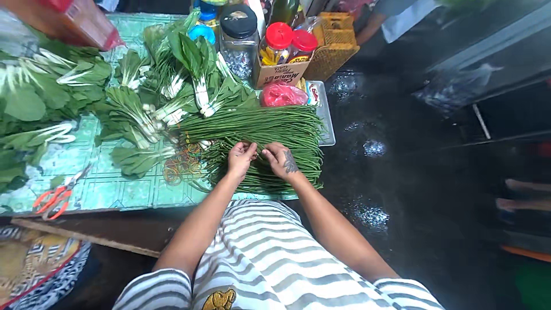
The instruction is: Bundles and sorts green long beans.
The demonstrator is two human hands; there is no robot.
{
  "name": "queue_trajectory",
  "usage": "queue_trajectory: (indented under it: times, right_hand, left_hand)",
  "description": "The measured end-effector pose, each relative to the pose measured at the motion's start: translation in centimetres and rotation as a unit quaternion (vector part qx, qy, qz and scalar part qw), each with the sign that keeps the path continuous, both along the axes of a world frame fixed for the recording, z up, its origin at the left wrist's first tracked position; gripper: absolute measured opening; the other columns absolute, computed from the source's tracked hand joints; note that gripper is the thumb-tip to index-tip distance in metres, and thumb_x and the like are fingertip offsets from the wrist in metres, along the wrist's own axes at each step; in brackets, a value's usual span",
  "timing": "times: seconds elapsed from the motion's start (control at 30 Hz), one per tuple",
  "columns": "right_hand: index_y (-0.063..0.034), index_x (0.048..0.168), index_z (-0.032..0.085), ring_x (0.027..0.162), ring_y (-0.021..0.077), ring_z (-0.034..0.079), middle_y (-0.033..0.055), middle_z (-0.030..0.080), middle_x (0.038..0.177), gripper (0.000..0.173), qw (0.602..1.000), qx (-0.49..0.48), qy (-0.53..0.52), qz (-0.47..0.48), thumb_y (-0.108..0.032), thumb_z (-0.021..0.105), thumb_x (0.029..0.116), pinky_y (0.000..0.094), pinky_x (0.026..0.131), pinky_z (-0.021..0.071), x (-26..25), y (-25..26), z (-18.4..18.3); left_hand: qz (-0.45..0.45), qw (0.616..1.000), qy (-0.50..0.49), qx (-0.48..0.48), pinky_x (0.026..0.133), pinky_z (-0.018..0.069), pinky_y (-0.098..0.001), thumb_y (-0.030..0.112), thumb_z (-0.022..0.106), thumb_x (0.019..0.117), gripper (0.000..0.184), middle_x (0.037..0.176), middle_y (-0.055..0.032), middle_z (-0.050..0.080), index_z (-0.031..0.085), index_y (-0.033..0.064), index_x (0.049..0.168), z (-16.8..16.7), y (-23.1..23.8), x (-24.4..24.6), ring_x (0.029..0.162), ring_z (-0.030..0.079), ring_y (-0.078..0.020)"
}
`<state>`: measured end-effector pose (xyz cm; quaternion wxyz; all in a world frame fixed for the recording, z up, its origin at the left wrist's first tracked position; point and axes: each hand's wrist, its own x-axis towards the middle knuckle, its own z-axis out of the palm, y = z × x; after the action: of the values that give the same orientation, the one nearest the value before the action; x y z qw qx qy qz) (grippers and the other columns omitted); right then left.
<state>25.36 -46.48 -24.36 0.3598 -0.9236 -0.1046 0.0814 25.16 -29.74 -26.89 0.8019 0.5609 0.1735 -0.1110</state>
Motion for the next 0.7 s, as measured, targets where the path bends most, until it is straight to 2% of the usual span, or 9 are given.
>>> queue_trajectory:
  times: [0.1, 0.2, 0.33, 0.47, 0.6, 0.7]
  right_hand:
    - [-0.0034, 0.110, 0.074, 0.103, 0.0257, 0.067, 0.0126, 0.070, 0.106, 0.027, 1.000, 0.015, -0.003, -0.014, -0.023, 0.055, 0.1062, 0.0484, 0.095, 0.0545, 0.5, -0.4, 0.4]
    - [-0.0047, 0.108, 0.075, 0.101, 0.0251, 0.067, 0.0114, 0.070, 0.103, 0.027, 1.000, 0.018, -0.013, -0.020, -0.024, 0.056, 0.1052, 0.0479, 0.092, 0.0552, 0.9, -0.9, 0.7]
    - [-0.0044, 0.107, 0.075, 0.099, 0.0237, 0.067, 0.0107, 0.069, 0.100, 0.026, 0.999, 0.030, -0.033, -0.017, -0.022, 0.056, 0.1051, 0.0458, 0.091, 0.0552, 0.9, -1.2, 0.8]
    - [-0.0032, 0.108, 0.074, 0.099, 0.0249, 0.067, 0.0120, 0.069, 0.101, 0.025, 0.999, 0.031, -0.041, 0.001, -0.020, 0.057, 0.1046, 0.0466, 0.091, 0.0558, 1.0, -1.3, 0.4]
    - [-0.0034, 0.107, 0.074, 0.096, 0.0259, 0.067, 0.0125, 0.069, 0.099, 0.024, 0.998, 0.032, -0.047, 0.019, -0.020, 0.057, 0.1040, 0.0479, 0.088, 0.0566, 0.9, -1.4, 0.2]
    - [-0.0031, 0.108, 0.074, 0.096, 0.0261, 0.067, 0.0128, 0.068, 0.100, 0.024, 0.998, 0.030, -0.042, 0.020, -0.020, 0.058, 0.1042, 0.0475, 0.088, 0.0563, 0.9, -1.3, 0.2]
  left_hand:
    - [0.049, 0.998, -0.022, -0.020, 0.072, 0.0603, -0.0341, 0.013, 0.069, 0.0987, 0.010, 0.088, -0.0060, 0.069, 0.063, 0.0064, 0.104, 0.9, 0.1, 0.6, 0.073, 0.067, -0.0156]
    - [0.076, 0.996, -0.052, -0.008, 0.074, 0.0612, -0.0382, 0.018, 0.068, 0.0998, 0.009, 0.091, -0.0036, 0.068, 0.064, 0.0116, 0.105, 2.5, 1.1, 1.8, 0.077, 0.068, -0.0161]
    - [0.074, 0.995, -0.061, -0.002, 0.073, 0.0607, -0.0390, 0.014, 0.068, 0.0991, 0.014, 0.101, -0.0045, 0.069, 0.067, 0.0115, 0.113, 3.5, 1.6, 2.5, 0.082, 0.068, -0.0168]
    - [0.062, 0.996, -0.059, -0.015, 0.068, 0.0599, -0.0371, 0.018, 0.065, 0.1015, 0.022, 0.106, -0.0056, 0.069, 0.068, 0.0160, 0.123, 3.2, 1.6, 2.0, 0.083, 0.068, -0.0177]
    - [0.037, 0.997, -0.058, -0.035, 0.072, 0.0598, -0.0405, 0.020, 0.061, 0.1039, 0.026, 0.117, -0.0056, 0.067, 0.066, 0.0174, 0.129, 3.3, 1.5, 1.5, 0.089, 0.067, -0.0191]
    - [0.046, 0.997, -0.041, -0.055, 0.074, 0.0602, -0.0429, 0.017, 0.060, 0.1043, 0.023, 0.119, -0.0058, 0.067, 0.067, 0.0154, 0.126, 3.8, 1.4, 1.6, 0.090, 0.068, -0.0203]
